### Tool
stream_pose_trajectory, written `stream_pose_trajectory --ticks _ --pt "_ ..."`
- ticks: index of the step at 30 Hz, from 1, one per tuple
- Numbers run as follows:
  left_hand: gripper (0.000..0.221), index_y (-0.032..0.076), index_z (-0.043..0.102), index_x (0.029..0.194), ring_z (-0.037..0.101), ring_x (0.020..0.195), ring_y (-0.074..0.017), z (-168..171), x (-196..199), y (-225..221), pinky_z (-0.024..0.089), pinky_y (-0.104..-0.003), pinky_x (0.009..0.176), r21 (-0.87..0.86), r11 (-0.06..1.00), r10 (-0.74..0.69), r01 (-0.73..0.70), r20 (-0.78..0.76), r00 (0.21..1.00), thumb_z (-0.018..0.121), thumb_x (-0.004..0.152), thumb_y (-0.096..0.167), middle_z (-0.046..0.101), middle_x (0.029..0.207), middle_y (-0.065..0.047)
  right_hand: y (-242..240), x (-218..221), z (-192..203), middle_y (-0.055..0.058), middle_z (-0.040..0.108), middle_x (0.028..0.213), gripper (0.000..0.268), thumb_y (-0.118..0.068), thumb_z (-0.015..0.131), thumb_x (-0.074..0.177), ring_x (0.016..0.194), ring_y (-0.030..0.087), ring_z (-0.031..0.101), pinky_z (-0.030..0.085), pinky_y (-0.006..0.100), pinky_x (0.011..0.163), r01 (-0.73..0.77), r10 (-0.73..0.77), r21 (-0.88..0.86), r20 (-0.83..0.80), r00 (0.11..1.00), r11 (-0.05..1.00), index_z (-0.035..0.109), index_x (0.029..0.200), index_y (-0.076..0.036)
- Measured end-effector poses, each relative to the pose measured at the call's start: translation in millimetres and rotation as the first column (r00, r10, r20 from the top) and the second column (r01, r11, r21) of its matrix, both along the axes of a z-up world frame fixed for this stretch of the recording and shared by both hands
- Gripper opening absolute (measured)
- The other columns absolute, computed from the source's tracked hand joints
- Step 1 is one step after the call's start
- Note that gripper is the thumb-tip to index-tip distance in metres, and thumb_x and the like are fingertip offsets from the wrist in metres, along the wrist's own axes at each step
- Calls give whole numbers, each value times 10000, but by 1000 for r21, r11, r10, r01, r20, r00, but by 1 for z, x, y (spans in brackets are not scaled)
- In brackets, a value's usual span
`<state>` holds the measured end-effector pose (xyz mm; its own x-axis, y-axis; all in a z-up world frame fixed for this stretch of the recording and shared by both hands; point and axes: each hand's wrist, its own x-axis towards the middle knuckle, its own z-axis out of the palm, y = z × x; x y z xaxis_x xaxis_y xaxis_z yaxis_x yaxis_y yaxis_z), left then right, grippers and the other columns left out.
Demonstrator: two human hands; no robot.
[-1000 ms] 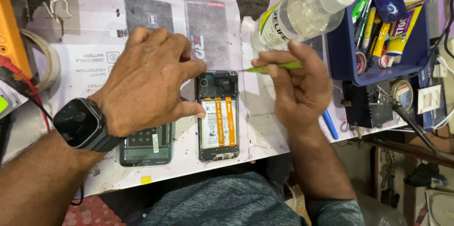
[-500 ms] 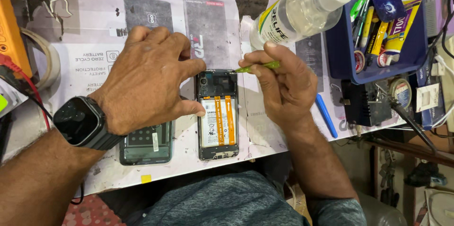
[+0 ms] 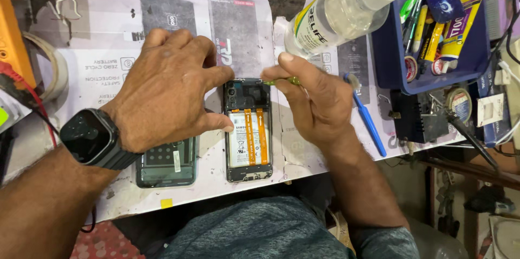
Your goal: The person uses a green screwdriver to remove screws from the internal frame of a disassembled smartphone. They then use a blue plastic tool to pry and adjust components near the battery and camera area. The person handles the phone's back cover and internal parts throughout the process.
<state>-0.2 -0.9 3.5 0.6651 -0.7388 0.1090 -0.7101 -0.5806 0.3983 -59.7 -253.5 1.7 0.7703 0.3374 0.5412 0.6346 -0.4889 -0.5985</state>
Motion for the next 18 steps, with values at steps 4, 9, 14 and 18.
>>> stream_pose_trajectory --ticks 4,9,14,18 --pt "757 140 769 1154 559 1104 -305 1 0 0 360 -500 980 26 1000 -1 2 -18 1000 870 581 624 659 1107 -128 -2 1 1 160 752 1042 502 -51 778 999 961 231 790 672 292 729 91 -77 -139 102 992 986 491 1410 -67" --pt "766 151 777 1162 564 1097 -295 -2 -2 1 359 -501 988 32 999 6 -5 -10 1000 868 588 651 661 1115 -121 -3 9 -14 160 753 983 473 65 656 1051 912 217 799 659 289 702 -59 58 83 20 998 995 421 1453 -21" --pt "727 119 784 1093 570 1071 -296 2 -1 2 363 -493 958 -45 999 -21 22 15 1000 874 562 608 669 1070 -109 -4 -17 -11 224 725 1047 489 81 622 1066 913 256 777 692 317 771 -105 112 98 -65 992 990 409 1480 -67" --pt "737 128 788 1090 571 1059 -296 4 0 0 365 -490 947 -27 999 -19 20 35 999 873 555 627 669 1067 -111 -5 -12 -13 225 717 1068 440 117 575 1081 937 266 779 704 332 803 -121 132 143 -70 989 982 393 1440 -63"
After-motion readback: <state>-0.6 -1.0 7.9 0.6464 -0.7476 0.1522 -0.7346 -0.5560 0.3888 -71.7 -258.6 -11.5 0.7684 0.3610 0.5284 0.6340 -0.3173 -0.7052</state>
